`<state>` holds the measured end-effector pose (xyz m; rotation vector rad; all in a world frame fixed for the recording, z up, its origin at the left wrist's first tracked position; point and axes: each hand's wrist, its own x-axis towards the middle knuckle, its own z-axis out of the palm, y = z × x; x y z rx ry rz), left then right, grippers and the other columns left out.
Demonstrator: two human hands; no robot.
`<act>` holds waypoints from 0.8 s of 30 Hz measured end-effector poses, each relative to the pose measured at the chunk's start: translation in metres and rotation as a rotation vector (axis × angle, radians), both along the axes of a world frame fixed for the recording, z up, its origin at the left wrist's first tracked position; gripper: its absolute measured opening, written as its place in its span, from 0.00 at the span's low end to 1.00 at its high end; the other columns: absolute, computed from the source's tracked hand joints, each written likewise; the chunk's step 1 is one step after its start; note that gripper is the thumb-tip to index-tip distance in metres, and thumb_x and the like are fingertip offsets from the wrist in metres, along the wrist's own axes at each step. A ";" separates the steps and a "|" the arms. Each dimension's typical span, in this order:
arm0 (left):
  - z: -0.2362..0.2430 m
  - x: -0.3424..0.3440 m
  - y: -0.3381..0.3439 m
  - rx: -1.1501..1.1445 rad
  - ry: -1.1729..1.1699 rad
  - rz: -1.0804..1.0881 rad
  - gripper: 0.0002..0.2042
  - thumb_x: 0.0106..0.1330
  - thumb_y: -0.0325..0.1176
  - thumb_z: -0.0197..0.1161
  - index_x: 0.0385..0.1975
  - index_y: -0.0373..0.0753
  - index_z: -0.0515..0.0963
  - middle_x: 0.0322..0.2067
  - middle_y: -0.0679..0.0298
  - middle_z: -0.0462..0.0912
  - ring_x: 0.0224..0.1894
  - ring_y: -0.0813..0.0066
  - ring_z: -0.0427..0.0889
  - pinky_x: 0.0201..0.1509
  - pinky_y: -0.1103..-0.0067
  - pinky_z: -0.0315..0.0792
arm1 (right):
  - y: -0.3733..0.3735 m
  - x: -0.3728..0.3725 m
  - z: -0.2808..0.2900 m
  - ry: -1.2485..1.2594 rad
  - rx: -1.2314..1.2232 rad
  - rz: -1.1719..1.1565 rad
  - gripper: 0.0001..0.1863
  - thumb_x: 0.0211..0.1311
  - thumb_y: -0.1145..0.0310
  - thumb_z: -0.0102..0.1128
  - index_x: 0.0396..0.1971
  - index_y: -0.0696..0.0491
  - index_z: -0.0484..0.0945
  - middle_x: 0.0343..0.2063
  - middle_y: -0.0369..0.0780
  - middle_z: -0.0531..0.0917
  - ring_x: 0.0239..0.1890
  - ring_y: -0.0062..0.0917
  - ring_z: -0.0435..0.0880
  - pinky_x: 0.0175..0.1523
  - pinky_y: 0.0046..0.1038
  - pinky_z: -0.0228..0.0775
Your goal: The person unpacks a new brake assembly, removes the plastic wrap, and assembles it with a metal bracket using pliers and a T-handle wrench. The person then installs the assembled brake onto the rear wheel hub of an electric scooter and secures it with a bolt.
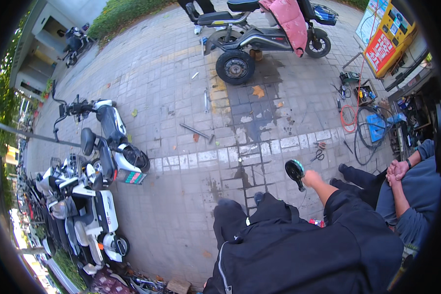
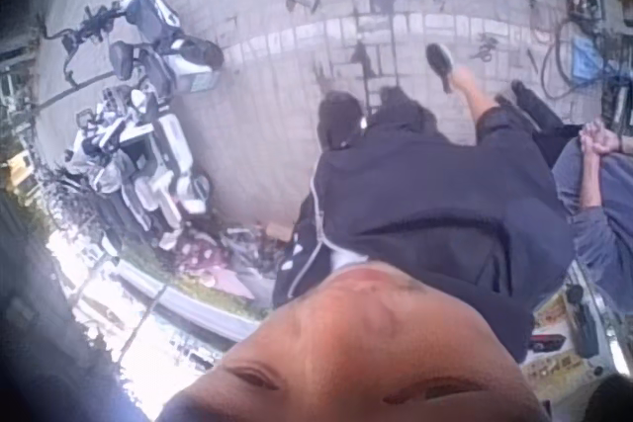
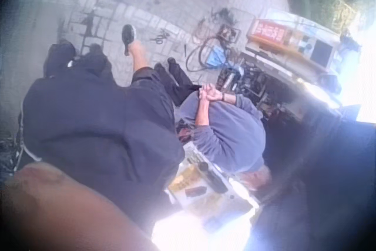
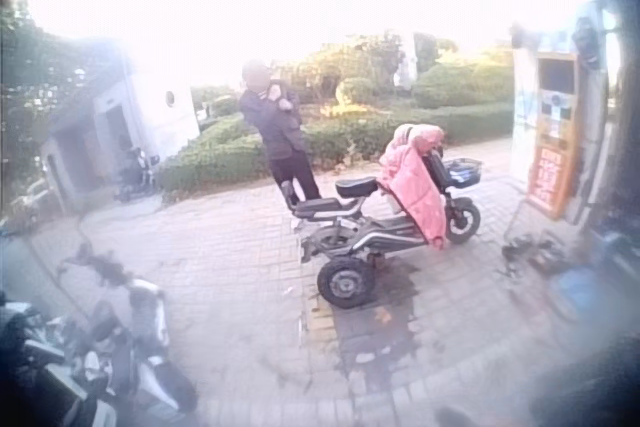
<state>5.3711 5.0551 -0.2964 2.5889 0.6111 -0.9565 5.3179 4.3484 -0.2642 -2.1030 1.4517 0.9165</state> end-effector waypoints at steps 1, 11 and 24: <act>-0.007 0.033 -0.012 -0.024 0.034 -0.009 0.21 0.68 0.48 0.55 0.24 0.33 0.77 0.19 0.60 0.78 0.19 0.70 0.75 0.24 0.71 0.68 | -0.008 0.025 0.000 -0.061 -0.020 -0.014 0.19 0.57 0.58 0.62 0.44 0.55 0.82 0.44 0.49 0.83 0.49 0.43 0.82 0.53 0.40 0.74; 0.014 0.513 -0.135 -0.234 0.127 -0.037 0.15 0.64 0.45 0.63 0.35 0.38 0.75 0.21 0.66 0.73 0.20 0.77 0.69 0.21 0.78 0.63 | -0.023 0.192 -0.047 -0.066 0.065 -0.436 0.23 0.55 0.53 0.66 0.36 0.61 0.83 0.42 0.53 0.83 0.47 0.45 0.81 0.51 0.40 0.74; 0.107 0.965 -0.527 -0.561 0.028 -0.267 0.18 0.67 0.45 0.60 0.48 0.38 0.74 0.40 0.66 0.82 0.38 0.78 0.78 0.37 0.80 0.68 | 0.035 0.331 -0.056 0.189 0.133 -0.912 0.15 0.54 0.64 0.61 0.37 0.59 0.82 0.37 0.49 0.85 0.42 0.41 0.85 0.46 0.37 0.76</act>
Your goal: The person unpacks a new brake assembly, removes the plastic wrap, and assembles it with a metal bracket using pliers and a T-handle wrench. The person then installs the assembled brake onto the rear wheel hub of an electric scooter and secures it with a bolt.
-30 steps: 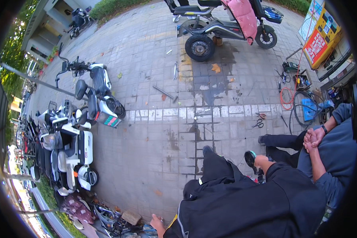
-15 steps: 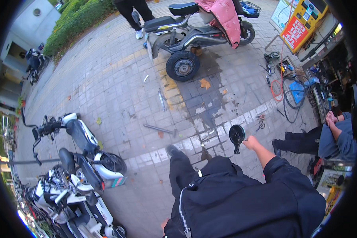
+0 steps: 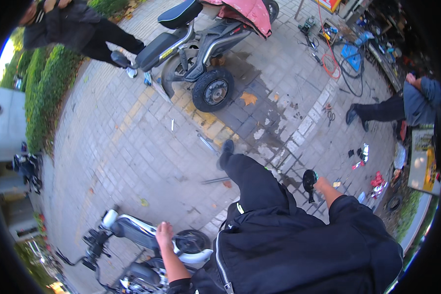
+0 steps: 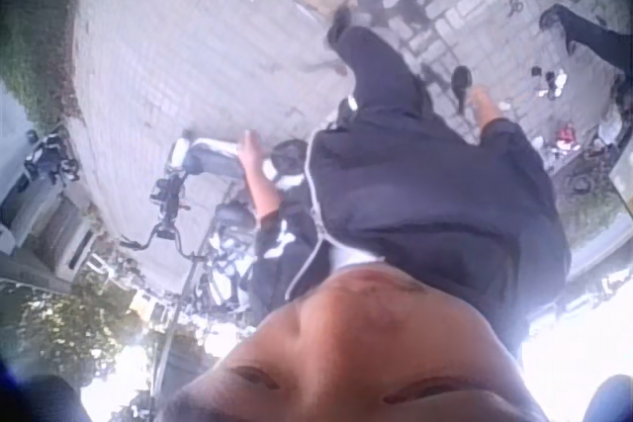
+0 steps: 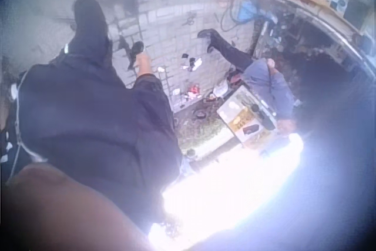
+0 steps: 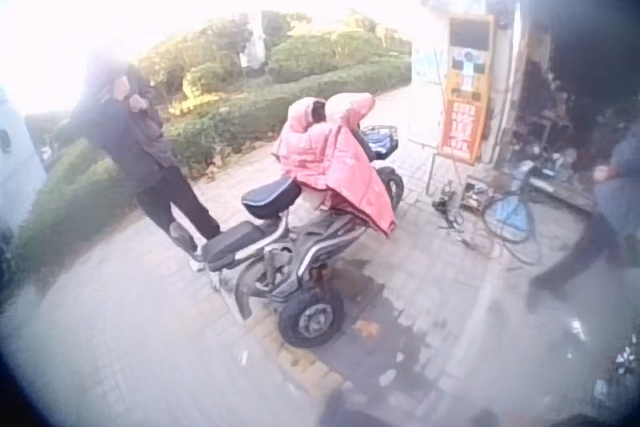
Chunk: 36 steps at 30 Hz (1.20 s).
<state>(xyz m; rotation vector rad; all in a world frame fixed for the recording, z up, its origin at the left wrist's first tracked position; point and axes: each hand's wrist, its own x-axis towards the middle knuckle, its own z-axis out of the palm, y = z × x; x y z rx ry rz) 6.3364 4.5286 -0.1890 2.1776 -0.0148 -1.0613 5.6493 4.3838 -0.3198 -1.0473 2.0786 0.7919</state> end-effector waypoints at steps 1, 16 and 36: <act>-0.003 0.009 -0.023 0.013 -0.016 -0.065 0.18 0.67 0.44 0.60 0.48 0.37 0.75 0.39 0.66 0.82 0.38 0.78 0.78 0.37 0.80 0.67 | -0.005 0.019 -0.007 0.017 -0.028 -0.040 0.16 0.55 0.66 0.58 0.41 0.59 0.82 0.42 0.49 0.84 0.46 0.41 0.84 0.50 0.37 0.76; -0.066 0.166 -0.419 0.314 -0.071 -1.076 0.20 0.66 0.40 0.60 0.48 0.27 0.77 0.41 0.54 0.84 0.44 0.70 0.81 0.51 0.75 0.72 | -0.250 0.287 -0.113 -0.173 -0.569 -0.525 0.17 0.53 0.58 0.68 0.35 0.57 0.83 0.35 0.48 0.84 0.40 0.43 0.83 0.47 0.40 0.75; -0.367 -0.011 -0.612 -0.354 0.203 -2.601 0.17 0.62 0.39 0.64 0.47 0.35 0.77 0.48 0.53 0.78 0.50 0.52 0.78 0.54 0.67 0.72 | -0.360 0.481 -0.481 -1.752 -1.309 -1.769 0.11 0.67 0.63 0.59 0.37 0.56 0.76 0.29 0.39 0.81 0.29 0.25 0.80 0.36 0.27 0.73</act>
